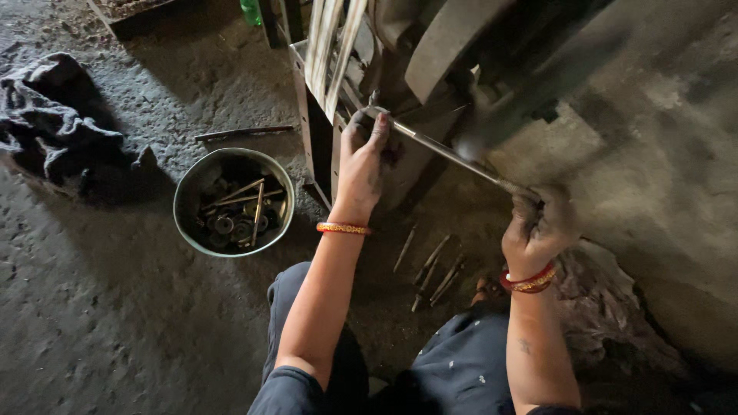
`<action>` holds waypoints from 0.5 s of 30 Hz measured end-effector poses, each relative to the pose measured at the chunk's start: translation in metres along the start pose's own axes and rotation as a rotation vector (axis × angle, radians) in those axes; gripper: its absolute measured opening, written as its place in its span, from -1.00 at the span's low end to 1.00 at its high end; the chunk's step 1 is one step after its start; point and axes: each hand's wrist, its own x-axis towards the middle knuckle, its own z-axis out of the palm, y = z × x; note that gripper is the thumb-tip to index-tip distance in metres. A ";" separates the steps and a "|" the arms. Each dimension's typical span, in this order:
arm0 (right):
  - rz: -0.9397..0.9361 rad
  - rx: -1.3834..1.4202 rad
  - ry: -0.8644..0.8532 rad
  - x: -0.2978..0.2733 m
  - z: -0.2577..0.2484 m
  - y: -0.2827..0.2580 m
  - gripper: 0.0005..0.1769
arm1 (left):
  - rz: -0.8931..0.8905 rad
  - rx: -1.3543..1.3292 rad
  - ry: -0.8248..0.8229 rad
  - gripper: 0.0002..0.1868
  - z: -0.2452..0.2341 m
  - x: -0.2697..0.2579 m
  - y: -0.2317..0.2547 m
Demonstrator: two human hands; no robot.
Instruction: The person sits on the floor and uses a bench grinder to smooth and shape threaded metal rods. They hold each rod with both hands, rotate it against the spinning wheel, and place finished rods into a nearby metal bowl.
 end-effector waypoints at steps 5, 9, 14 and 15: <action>-0.003 0.023 -0.027 0.003 0.013 -0.009 -0.64 | 0.144 0.033 -0.143 -0.82 -0.009 0.006 0.015; 0.043 0.088 -0.022 0.008 0.023 -0.014 -0.62 | 0.146 -0.004 -0.116 -0.84 -0.013 0.011 0.020; -0.007 -0.006 -0.057 0.012 0.025 -0.015 -0.56 | 0.137 0.012 -0.075 -0.85 -0.018 0.015 0.024; -0.004 -0.017 -0.068 0.012 0.024 -0.016 -0.56 | 0.127 -0.009 -0.082 -0.84 -0.017 0.014 0.024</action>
